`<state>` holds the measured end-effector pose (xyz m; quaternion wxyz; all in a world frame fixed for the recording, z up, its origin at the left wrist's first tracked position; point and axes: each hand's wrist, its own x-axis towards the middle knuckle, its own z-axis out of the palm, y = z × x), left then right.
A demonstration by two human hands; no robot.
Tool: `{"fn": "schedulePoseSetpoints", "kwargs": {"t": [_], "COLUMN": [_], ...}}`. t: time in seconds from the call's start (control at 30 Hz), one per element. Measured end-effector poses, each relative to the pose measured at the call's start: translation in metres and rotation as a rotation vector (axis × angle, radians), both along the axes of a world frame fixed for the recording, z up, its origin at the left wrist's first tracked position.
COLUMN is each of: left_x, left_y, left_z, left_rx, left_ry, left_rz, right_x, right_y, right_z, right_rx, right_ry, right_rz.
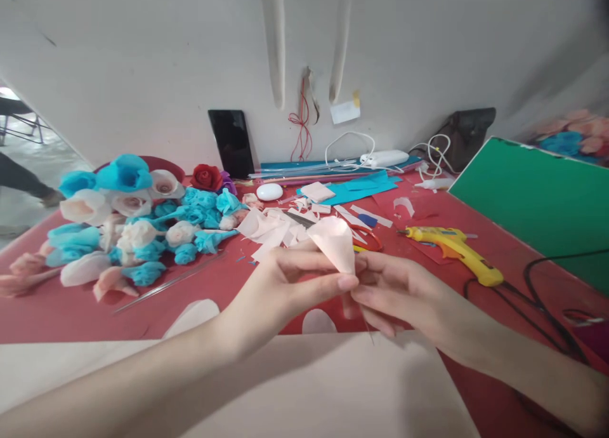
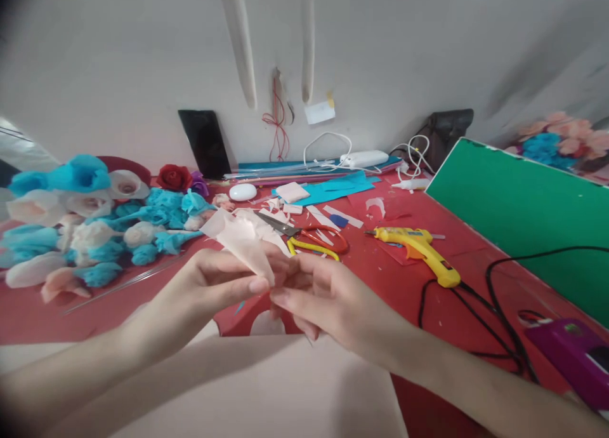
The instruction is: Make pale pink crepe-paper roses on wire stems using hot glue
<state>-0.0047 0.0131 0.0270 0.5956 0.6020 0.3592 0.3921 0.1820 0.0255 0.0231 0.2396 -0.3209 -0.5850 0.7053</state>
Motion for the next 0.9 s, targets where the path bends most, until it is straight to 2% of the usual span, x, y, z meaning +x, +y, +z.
{"fn": "schedulePoseSetpoints", "kwargs": {"t": [0.17,0.3,0.6,0.8,0.9], "left_x": [0.0,0.0,-0.001,-0.004,-0.009], "left_y": [-0.004,-0.006,-0.006,0.001,0.009], "left_z": [0.009,0.012,0.009,0.005,0.005], "left_rx": [0.344,0.497,0.553,0.561,0.48], "left_ry": [0.226,0.293,0.312,0.394,0.545], "left_rz": [0.126,0.15,0.162,0.178,0.123], "right_x": [0.0,0.001,-0.001,0.003,0.007], "right_y": [0.003,0.006,0.007,0.009,0.013], "right_z": [0.0,-0.002,-0.004,0.001,0.004], "right_rx": [0.107,0.225,0.182,0.319,0.375], "right_ry": [-0.075,-0.107,-0.04,-0.135,-0.207], "right_rz": [-0.087,-0.128,-0.154,-0.192,-0.252]}}
